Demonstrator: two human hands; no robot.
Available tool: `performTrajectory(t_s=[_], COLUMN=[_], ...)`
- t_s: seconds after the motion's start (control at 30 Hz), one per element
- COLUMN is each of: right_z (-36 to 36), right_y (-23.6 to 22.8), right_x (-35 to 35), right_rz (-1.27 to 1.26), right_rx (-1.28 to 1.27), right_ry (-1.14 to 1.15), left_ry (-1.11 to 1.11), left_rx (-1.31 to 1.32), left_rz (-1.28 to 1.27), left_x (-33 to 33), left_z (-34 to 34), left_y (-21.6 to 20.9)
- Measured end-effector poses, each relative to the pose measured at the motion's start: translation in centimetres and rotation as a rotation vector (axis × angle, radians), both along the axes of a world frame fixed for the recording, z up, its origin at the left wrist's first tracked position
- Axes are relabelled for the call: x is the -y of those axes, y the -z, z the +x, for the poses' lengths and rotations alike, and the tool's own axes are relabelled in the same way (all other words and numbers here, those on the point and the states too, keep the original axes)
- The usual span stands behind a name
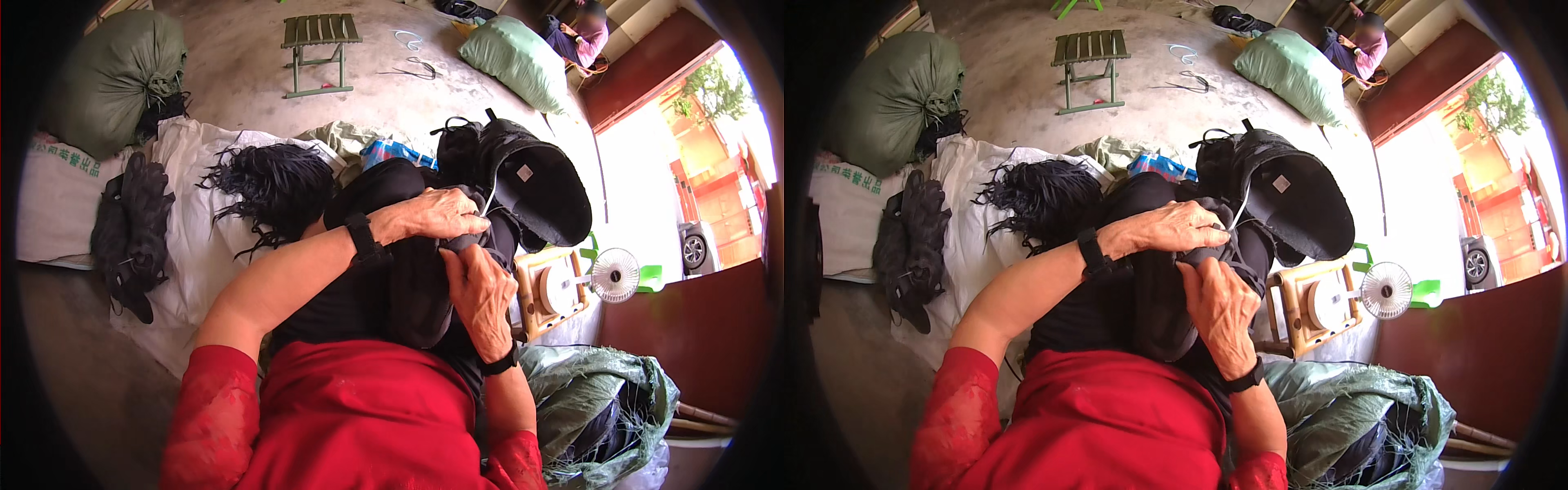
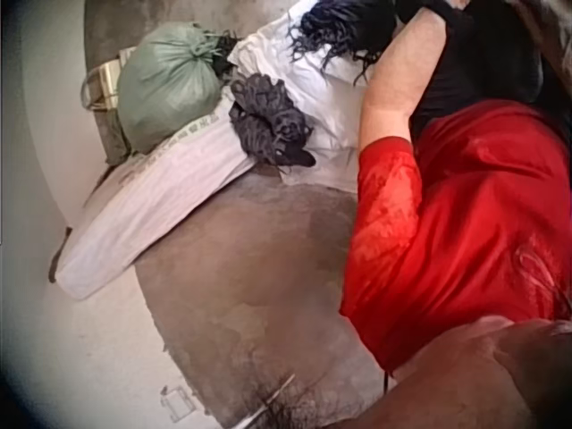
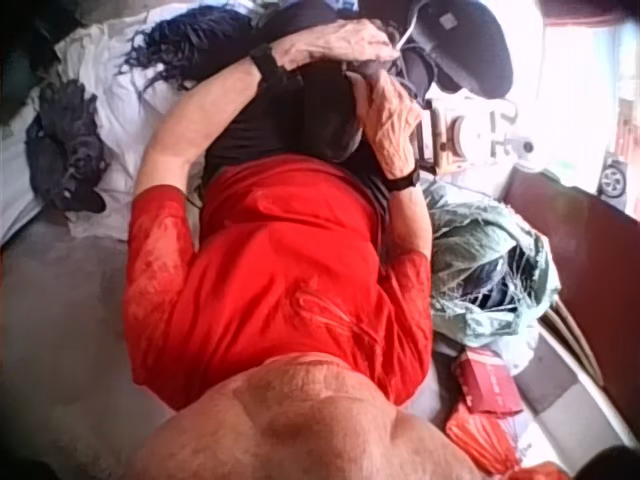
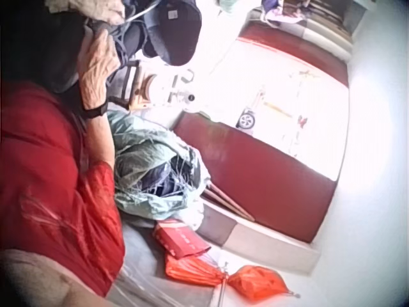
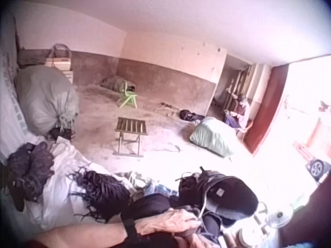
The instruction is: Lacing a black athletic shoe.
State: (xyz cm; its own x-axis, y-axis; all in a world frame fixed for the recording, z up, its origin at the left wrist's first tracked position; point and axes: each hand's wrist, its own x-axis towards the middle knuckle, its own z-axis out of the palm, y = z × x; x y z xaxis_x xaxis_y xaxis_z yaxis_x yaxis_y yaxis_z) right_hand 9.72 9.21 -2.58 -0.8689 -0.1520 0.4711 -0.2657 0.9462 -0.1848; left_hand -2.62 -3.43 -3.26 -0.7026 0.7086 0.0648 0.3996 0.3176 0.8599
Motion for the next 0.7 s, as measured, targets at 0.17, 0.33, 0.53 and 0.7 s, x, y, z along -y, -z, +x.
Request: performTrajectory(t_s=[0.17, 0.33, 0.53, 0.7], right_z=[0.2, -0.7, 0.3, 5.0], right_y=[0.6, 0.0, -4.3, -4.7], right_x=[-0.7, -1.2, 0.4, 8.1], right_rz=[0.060, 0.214, -0.006, -0.781], right_rx=[-0.075, -0.071, -0.212, 0.391], right_ry=[-0.009, -0.081, -0.141, -0.889], left_ry=[0.029, 0.028, 0.068, 0.130], left_rx=[0.038, -0.044, -0.101, -0.526], left_rz=[-0.020, 0.034, 0.171, 0.073], left_x=[-0.1, 0.0, 0.9, 4.7], left_z=[-0.1, 0.0, 0.6, 5.2], left_y=[0.2, 0.9, 1.7, 0.1])
